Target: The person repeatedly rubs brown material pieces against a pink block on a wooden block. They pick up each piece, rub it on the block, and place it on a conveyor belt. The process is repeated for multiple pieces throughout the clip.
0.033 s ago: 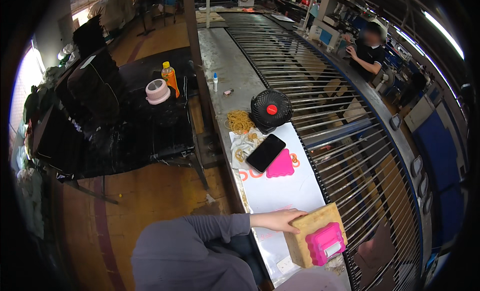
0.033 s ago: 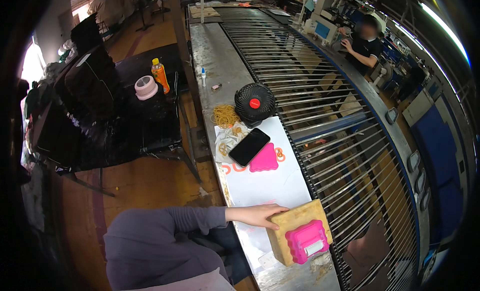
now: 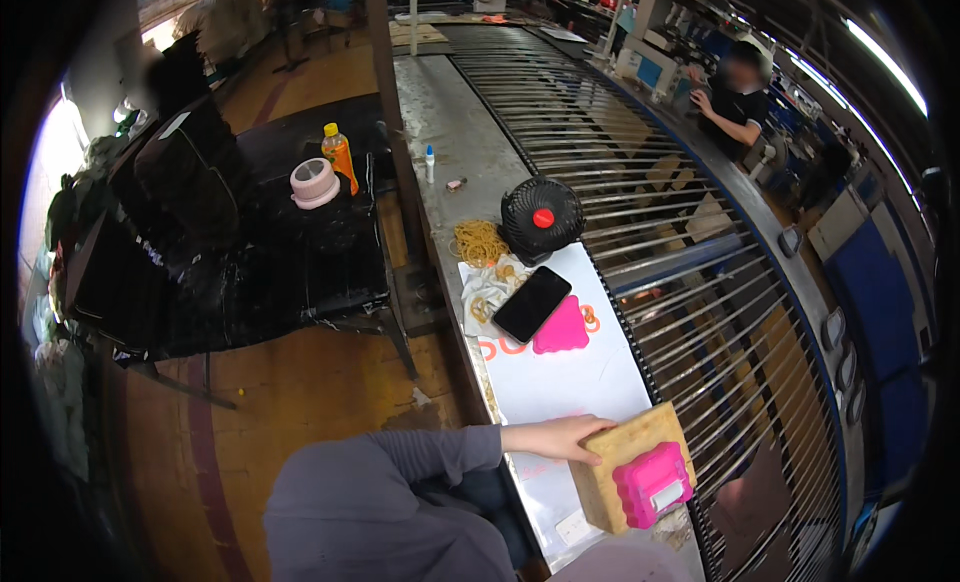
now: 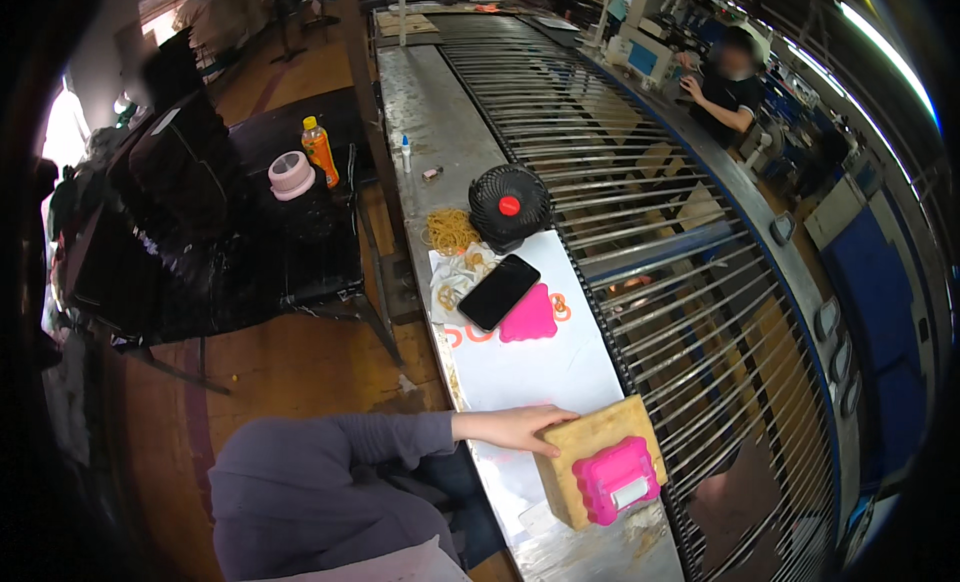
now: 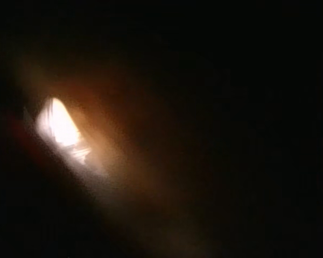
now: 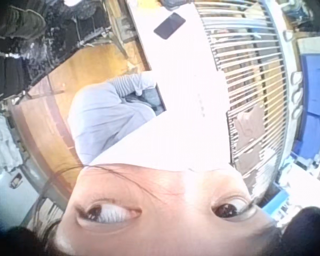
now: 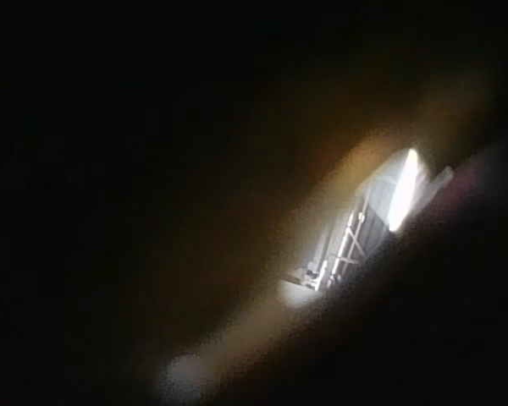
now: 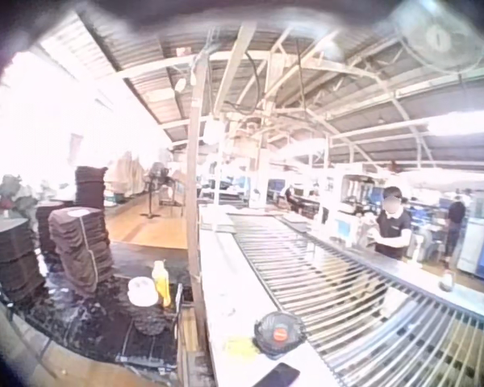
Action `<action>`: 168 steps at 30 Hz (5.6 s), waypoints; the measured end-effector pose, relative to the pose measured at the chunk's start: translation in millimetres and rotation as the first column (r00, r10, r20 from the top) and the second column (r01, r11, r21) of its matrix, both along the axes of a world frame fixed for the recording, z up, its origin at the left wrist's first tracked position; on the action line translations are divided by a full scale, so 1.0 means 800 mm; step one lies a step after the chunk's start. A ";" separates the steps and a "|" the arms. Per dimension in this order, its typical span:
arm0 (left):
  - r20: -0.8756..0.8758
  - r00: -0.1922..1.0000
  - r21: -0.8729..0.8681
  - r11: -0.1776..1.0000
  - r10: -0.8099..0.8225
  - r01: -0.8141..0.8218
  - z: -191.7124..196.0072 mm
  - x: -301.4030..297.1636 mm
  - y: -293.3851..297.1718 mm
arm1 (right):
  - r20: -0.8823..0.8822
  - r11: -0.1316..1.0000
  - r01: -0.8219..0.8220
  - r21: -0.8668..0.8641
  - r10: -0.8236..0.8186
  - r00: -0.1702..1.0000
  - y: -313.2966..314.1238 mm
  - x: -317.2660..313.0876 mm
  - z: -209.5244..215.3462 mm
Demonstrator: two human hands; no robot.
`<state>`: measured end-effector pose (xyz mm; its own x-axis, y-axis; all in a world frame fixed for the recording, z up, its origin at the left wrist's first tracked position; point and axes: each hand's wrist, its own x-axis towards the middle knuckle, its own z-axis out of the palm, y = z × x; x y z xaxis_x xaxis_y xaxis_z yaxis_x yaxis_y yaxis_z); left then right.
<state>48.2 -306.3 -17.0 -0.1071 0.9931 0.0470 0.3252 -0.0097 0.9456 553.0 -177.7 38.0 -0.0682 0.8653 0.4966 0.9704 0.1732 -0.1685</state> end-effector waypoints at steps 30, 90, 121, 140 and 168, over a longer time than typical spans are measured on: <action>0.175 0.970 -0.143 0.979 0.170 -0.145 0.043 -0.043 -0.016 | -0.424 0.688 0.542 -0.483 -0.725 0.543 -0.138 0.095 0.036; -0.532 0.787 0.323 0.783 -0.314 0.531 0.178 -0.061 0.097 | -0.448 0.679 -0.725 0.114 0.687 0.573 -0.014 -0.263 0.055; 0.146 0.853 0.219 0.857 -0.502 0.467 0.223 0.076 0.310 | 0.363 0.785 -0.572 0.236 0.475 0.802 0.120 -0.165 0.282; 0.645 0.762 -0.236 0.933 -0.061 0.274 -0.055 0.048 0.519 | -0.130 0.725 0.657 -0.208 -0.686 0.716 -0.150 0.090 0.019; 0.008 0.607 0.250 0.589 -0.795 0.768 0.263 0.041 0.195 | -0.736 0.953 -0.170 0.250 0.301 0.607 -0.101 -0.139 0.211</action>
<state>80.9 -150.0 193.5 0.6886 0.6634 0.2929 -0.0021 -0.4021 0.9156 441.8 -258.5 206.5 0.1973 0.7912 0.5789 0.4288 0.4613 -0.7767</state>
